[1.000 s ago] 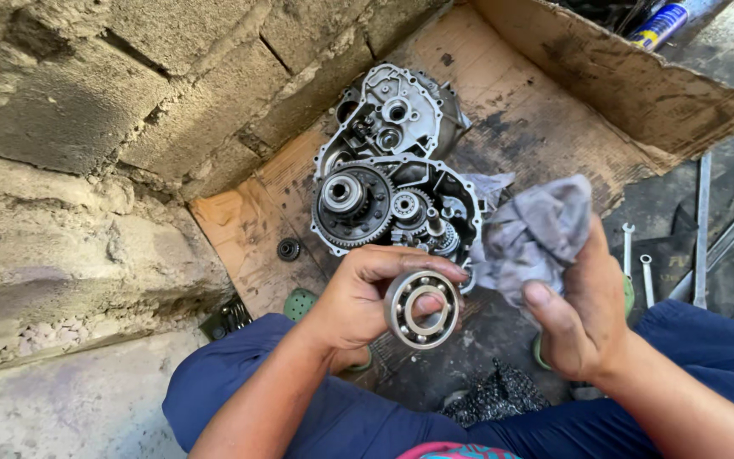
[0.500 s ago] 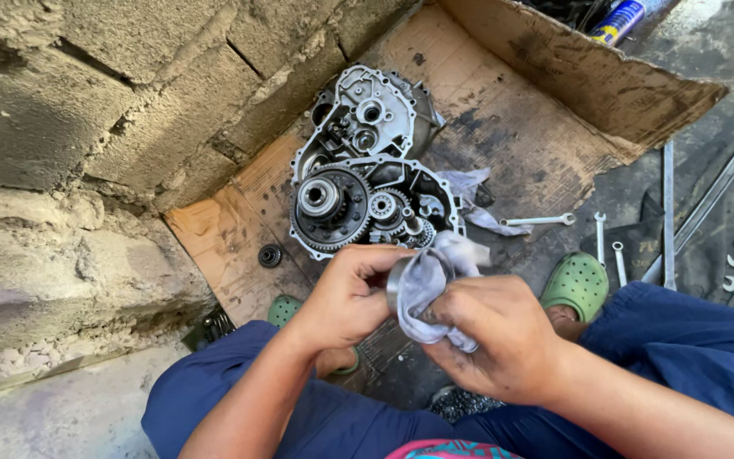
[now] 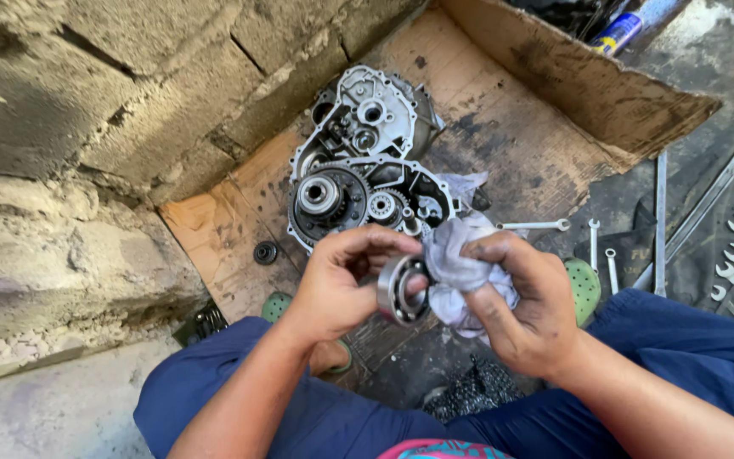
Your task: The person sits on the floor and assembles internal components of a motorcycle engine casing. They place a small metal ring, a bearing, and several gears into the casing, wiping parts with a cloth between steps.
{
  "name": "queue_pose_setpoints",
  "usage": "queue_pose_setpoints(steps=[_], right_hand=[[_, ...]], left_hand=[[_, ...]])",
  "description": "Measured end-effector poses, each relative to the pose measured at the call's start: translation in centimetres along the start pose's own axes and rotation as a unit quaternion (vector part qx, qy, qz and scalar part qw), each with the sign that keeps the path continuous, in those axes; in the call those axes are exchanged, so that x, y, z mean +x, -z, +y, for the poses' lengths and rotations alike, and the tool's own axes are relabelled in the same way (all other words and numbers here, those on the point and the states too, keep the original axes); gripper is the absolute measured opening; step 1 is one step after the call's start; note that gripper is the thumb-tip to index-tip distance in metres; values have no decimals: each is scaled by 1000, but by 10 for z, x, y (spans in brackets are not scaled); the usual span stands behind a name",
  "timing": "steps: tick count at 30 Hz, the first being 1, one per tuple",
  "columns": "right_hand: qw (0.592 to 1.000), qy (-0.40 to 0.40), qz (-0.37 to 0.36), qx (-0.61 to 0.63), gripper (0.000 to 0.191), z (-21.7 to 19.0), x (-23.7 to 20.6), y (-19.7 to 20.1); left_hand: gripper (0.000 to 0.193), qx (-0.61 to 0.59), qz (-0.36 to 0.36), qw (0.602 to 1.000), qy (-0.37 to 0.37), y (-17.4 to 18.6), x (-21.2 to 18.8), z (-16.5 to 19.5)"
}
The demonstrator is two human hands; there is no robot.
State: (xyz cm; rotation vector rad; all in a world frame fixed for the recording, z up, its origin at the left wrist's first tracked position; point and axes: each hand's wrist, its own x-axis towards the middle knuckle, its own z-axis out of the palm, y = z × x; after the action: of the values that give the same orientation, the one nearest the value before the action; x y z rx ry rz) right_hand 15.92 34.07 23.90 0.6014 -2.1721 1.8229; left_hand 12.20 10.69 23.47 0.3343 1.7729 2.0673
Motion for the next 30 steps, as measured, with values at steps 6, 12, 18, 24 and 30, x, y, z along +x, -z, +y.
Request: queue_pose_setpoints(steps=[6, 12, 18, 24, 30], right_hand=[[999, 10, -53, -6, 25, 0, 0, -9], [1000, -9, -9, -9, 40, -10, 16, -29], [983, -143, -95, 60, 21, -1, 13, -13], [986, -142, -90, 20, 21, 14, 12, -6], [991, -50, -54, -108, 27, 26, 18, 2]], left_hand=[[20, 118, 89, 988, -52, -3, 3, 3], [16, 311, 183, 914, -186, -16, 0, 17], [20, 309, 52, 939, -139, -3, -11, 30], [16, 102, 14, 995, 10, 0, -10, 22], [22, -79, 11, 987, 139, -4, -9, 11]])
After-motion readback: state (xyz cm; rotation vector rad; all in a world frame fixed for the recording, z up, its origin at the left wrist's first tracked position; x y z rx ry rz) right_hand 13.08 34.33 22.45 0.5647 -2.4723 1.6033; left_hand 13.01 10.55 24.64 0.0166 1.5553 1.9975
